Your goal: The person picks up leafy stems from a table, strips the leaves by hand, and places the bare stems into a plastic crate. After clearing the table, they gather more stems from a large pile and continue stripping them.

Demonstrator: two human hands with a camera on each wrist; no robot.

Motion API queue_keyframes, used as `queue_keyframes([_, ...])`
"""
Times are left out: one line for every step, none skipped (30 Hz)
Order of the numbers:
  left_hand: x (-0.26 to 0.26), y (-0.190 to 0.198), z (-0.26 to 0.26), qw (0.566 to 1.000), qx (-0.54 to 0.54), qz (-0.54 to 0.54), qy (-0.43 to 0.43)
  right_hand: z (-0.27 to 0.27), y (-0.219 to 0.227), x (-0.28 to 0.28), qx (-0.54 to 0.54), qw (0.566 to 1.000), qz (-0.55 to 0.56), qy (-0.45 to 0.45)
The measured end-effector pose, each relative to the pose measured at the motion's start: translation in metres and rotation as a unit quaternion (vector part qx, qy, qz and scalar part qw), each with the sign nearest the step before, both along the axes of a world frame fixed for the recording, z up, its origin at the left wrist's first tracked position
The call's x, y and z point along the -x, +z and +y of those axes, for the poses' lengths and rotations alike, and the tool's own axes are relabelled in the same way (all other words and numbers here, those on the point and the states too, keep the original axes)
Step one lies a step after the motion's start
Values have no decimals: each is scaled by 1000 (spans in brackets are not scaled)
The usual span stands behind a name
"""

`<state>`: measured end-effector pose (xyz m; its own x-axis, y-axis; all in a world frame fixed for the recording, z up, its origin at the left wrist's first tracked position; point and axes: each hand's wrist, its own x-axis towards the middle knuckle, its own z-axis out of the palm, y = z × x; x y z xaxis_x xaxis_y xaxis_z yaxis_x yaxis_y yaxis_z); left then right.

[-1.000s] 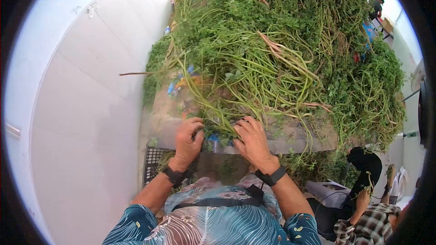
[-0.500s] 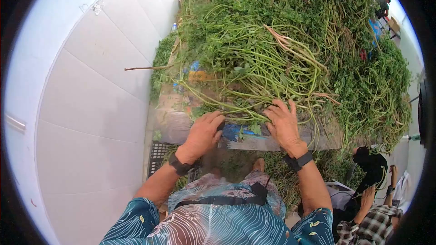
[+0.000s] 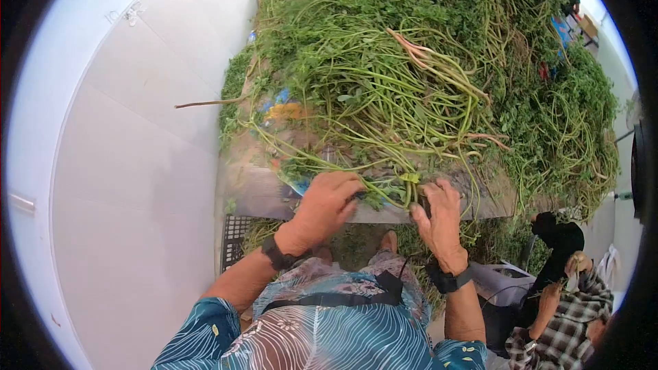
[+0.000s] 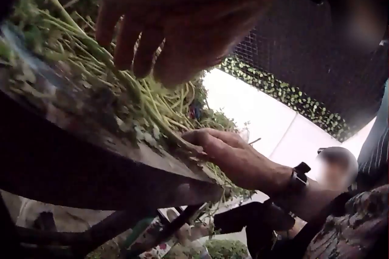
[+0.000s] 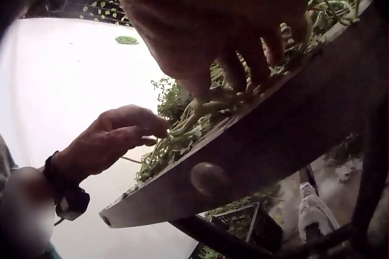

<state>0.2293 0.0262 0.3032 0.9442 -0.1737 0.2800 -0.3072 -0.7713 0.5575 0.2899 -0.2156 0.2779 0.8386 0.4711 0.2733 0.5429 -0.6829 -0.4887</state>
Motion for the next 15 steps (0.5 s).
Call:
queue_keyframes([-4, 0, -8, 999, -21, -15, -22, -1, 0, 0, 0, 1000, 0, 6])
queue_keyframes([-8, -2, -17, 998, -46, -23, -23, 0, 1, 0, -1, 1000, 2, 13])
queue_keyframes([-12, -4, -26, 997, -70, -31, -25, 1, 1, -1, -2, 1000, 3, 19])
queue_keyframes([-15, -6, -31, 994, -95, -39, -26, 2, 0, -1, -13, 999, 6, 37])
queue_keyframes([-18, -9, -34, 992, -116, -31, -30, 3, -2, -1, -24, 998, 10, 55])
queue_keyframes([-21, -13, -35, 990, -137, -23, -34, 5, -1, -1, -34, 997, 12, 72])
queue_keyframes([-24, -18, -36, 987, -157, -14, -38, 8, 1, 1, -43, 997, 17, 61])
queue_keyframes([-28, -22, -35, 991, -125, -8, -40, 11, 5, 3, -52, 997, 21, 49])
queue_keyframes([-32, -24, -33, 995, -93, -2, -41, 13, 7, 4, -60, 997, 25, 38])
queue_keyframes([-37, -24, -31, 997, -61, 5, -41, 12, 4, 2, -76, 997, 24, 20])
queue_keyframes([-39, -23, -28, 999, -29, 0, -35, 11, -2, 2, -91, 996, 24, 3])
queue_keyframes([-41, -11, -24, 1000, 3, -4, -27, 9, -9, 1, -105, 994, 25, -15])
queue_keyframes([-43, 0, -20, 999, 36, -8, -17, 6, -15, -2, -94, 996, 7, 1])
queue_keyframes([-45, 8, -17, 996, 93, -8, -3, 1, -21, -9, -83, 996, -11, 17])
queue_keyframes([-48, 17, -13, 989, 149, -10, 13, -1, -25, -14, -74, 996, -29, 34])
